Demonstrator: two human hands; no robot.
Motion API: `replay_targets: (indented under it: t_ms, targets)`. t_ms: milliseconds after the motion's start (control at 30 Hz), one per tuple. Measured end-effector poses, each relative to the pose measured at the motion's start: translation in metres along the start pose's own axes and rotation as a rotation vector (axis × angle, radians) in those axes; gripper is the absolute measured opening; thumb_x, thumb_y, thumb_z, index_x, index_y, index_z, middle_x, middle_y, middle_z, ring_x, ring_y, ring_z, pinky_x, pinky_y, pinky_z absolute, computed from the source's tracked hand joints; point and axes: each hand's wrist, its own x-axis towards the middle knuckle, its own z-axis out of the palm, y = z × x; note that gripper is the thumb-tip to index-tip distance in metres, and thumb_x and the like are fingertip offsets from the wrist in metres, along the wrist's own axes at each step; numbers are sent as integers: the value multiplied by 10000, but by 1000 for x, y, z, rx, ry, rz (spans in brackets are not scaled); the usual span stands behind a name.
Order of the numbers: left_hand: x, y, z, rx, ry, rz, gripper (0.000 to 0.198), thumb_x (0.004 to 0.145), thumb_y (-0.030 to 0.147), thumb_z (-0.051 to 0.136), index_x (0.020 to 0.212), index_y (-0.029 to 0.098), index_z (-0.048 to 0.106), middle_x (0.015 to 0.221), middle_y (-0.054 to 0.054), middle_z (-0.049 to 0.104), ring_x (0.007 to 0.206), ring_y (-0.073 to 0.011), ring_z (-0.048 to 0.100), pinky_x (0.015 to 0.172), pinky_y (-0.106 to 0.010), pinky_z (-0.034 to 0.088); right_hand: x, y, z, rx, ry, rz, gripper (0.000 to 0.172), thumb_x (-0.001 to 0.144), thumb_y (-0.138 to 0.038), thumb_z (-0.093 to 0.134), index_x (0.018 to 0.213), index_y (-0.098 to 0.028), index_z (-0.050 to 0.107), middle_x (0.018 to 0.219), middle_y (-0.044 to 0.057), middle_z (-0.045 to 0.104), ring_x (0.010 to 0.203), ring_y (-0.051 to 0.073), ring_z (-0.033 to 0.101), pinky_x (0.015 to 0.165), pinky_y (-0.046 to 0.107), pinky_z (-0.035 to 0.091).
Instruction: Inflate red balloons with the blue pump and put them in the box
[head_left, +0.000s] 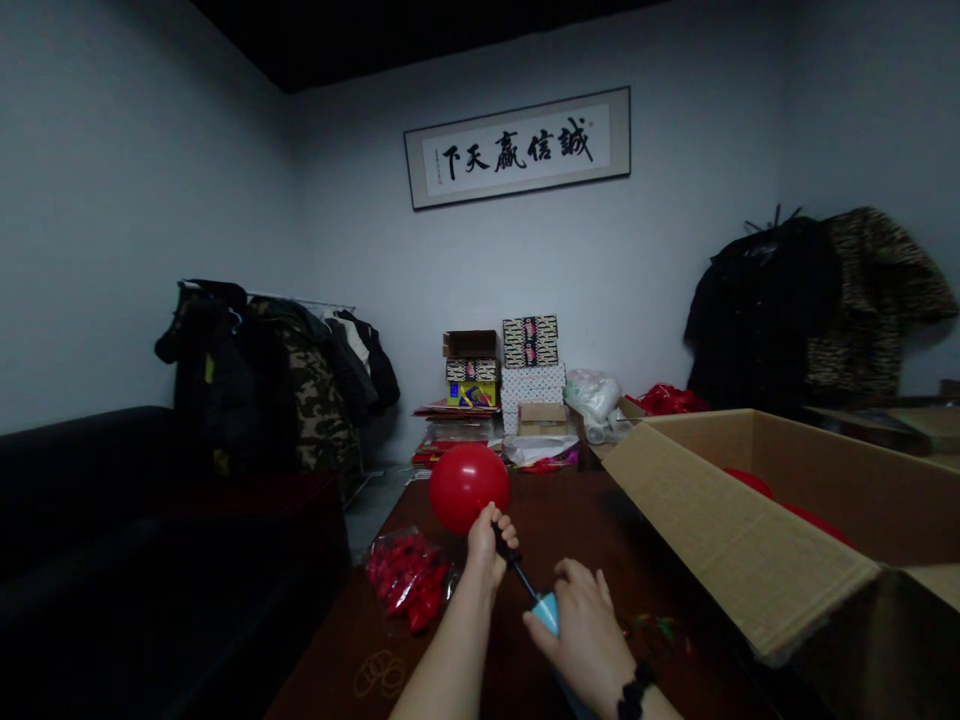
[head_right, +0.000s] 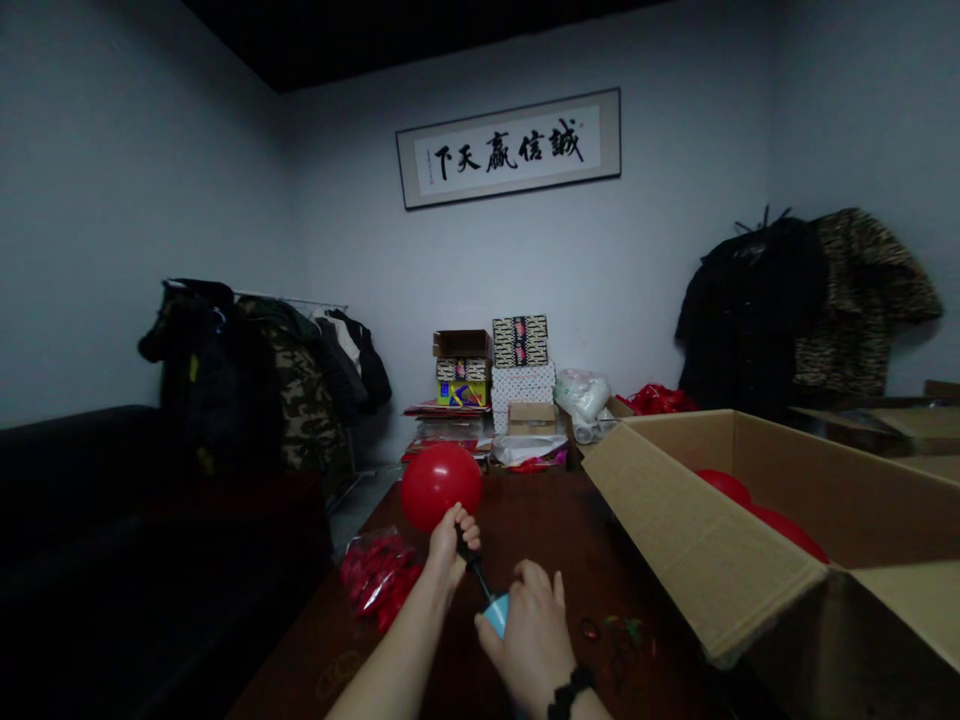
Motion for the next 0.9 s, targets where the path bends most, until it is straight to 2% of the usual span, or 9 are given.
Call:
replay_targets:
  t_ms: [100, 200, 300, 500, 600, 767, 900]
  targets:
    - [-3, -12, 3, 3, 10, 0, 350, 844, 325, 534, 613, 210, 297, 483, 82, 313, 367, -47, 309, 380, -174, 216, 22, -8, 10, 32, 21, 46, 396, 797, -442, 510, 959, -111, 655, 1174, 171, 567, 1156, 310, 489, 1067, 528, 242]
    - [-3, -15, 1, 9, 8, 16, 390, 827, 354, 559, 600, 213, 276, 471, 87, 292, 360, -45, 288, 374, -177, 197, 29, -10, 19, 39, 22, 67, 402, 808, -445, 497, 964, -107, 648, 1148, 170, 574, 1128, 309, 504, 1052, 532, 258]
    - [-1, -10, -3, 41, 36, 33, 395, 813, 356, 574, 600, 216, 273, 465, 93, 282, 348, -43, 267, 370, -181, 176, 17, -3, 27, 30, 5, 47, 402, 816, -444, 490, 985, -110, 639, 1133, 166, 582, 1138, 311, 497, 1065, 542, 226]
    - [6, 18, -12, 39, 90, 114, 362, 817, 317, 568, 611, 215, 288, 472, 96, 292, 349, -40, 280, 374, -176, 196, -28, 28, 36, -1, -36, 15, 454, 770, -470, 549, 1060, -131, 627, 1204, 179, 569, 1192, 336, 464, 1081, 560, 183]
    - [8, 28, -12, 3, 74, 115, 363, 817, 294, 582, 611, 210, 294, 479, 95, 290, 353, -37, 284, 370, -169, 202, -42, 37, 32, 26, -47, 29, 424, 748, -462, 575, 1043, -162, 631, 1166, 157, 591, 1141, 315, 503, 1071, 519, 226]
    - [5, 33, -5, -121, -16, 106, 344, 840, 284, 585, 623, 199, 331, 496, 93, 297, 357, -29, 285, 350, -152, 216, -41, 37, 12, 178, -160, -14, 465, 854, -514, 427, 1059, -150, 633, 1144, 138, 585, 1090, 263, 528, 1027, 399, 310]
    - [2, 34, 0, -219, -21, 155, 295, 843, 301, 601, 664, 191, 394, 553, 71, 385, 399, -31, 359, 378, -143, 307, -32, 32, 4, 239, -117, 5, 516, 865, -547, 397, 1040, -128, 642, 1171, 144, 562, 1102, 253, 520, 993, 329, 345]
